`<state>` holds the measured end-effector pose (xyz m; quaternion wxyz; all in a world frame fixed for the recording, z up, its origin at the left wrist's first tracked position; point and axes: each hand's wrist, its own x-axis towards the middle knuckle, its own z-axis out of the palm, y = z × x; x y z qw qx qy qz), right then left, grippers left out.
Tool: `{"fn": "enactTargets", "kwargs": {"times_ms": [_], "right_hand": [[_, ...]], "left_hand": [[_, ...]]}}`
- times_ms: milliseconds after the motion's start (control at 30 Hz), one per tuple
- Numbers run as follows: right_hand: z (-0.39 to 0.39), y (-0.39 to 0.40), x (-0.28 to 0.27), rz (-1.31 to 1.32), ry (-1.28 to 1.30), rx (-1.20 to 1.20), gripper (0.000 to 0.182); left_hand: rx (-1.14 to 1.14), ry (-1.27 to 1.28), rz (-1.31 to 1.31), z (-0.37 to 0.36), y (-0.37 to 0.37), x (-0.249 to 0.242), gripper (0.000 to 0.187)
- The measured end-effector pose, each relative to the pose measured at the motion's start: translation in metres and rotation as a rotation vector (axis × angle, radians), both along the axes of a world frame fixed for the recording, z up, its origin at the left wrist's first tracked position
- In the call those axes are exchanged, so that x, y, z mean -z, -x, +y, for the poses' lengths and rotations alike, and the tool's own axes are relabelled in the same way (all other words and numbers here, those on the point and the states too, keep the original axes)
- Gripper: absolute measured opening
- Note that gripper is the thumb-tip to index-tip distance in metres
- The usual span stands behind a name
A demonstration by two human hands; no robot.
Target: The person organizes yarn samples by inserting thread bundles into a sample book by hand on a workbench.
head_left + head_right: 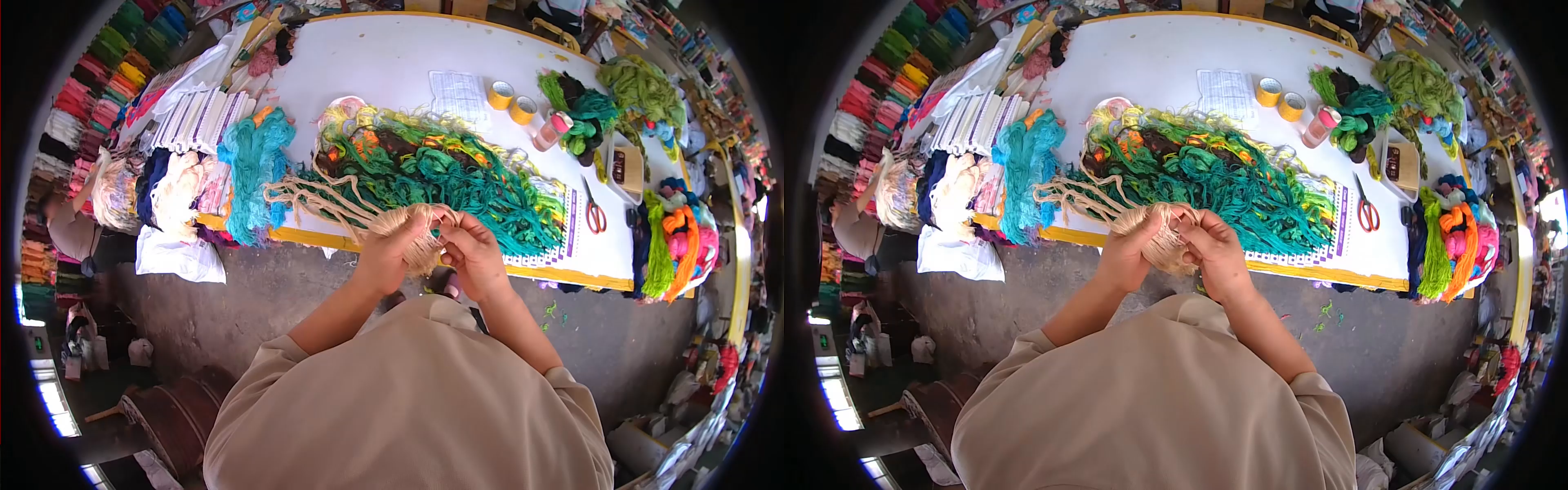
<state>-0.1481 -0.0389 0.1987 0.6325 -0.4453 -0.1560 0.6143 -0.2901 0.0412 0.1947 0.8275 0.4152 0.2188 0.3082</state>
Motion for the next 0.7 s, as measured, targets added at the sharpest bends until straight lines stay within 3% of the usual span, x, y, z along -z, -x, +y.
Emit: {"fn": "enactTargets", "kwargs": {"times_ms": [133, 333, 567, 700], "right_hand": [[0.003, 0.003, -0.001, -0.165, 0.038, -0.017, 0.009], [0.006, 0.004, 0.007, -0.129, 0.039, 0.013, 0.013], [0.008, 0.002, 0.009, -0.039, 0.016, 0.012, 0.018], [0.01, 0.002, 0.004, 0.022, 0.018, 0.018, 0.007]], "left_hand": [[-0.048, -0.044, 0.066, -0.005, -0.001, -0.005, 0.035], [-0.039, -0.176, 0.096, -0.002, -0.001, -0.001, 0.03], [-0.074, -0.013, 0.057, -0.001, -0.005, 0.003, 0.026], [-0.085, 0.038, -0.005, 0.002, -0.006, 0.007, 0.026]]}}
